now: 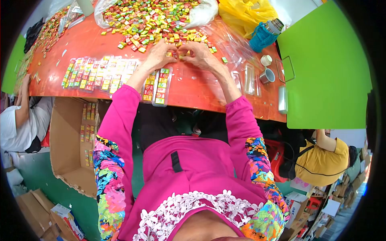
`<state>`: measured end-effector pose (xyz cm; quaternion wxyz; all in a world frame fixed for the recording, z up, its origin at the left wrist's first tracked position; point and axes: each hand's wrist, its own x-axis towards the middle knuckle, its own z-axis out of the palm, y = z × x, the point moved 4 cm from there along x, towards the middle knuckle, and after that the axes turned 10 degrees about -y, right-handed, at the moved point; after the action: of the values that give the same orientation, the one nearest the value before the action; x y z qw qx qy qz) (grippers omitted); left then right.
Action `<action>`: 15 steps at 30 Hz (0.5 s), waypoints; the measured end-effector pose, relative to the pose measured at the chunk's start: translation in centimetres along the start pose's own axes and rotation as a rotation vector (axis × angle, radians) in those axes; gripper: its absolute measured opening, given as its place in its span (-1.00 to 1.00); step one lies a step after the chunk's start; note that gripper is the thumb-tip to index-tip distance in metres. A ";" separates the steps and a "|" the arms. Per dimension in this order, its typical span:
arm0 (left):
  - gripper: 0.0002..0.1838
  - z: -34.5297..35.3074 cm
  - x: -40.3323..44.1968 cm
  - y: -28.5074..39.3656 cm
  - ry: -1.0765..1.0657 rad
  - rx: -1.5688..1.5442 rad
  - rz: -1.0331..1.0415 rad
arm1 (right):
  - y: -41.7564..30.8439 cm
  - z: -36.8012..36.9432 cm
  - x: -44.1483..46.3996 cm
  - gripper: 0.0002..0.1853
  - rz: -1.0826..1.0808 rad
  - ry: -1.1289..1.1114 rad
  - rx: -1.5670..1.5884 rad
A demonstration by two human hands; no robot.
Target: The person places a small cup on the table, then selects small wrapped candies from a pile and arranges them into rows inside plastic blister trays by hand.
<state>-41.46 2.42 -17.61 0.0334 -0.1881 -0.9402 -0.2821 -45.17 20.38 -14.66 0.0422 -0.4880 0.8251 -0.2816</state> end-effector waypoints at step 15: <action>-0.62 0.7 -0.2 0.4 0.055 0.088 -0.059 | 1.3 -1.3 -0.5 -0.71 0.287 0.022 0.232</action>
<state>-41.15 3.02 -18.02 0.0593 -0.1508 -0.9556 -0.2463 -46.35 21.81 -14.36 0.1289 -0.3538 0.8487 -0.3715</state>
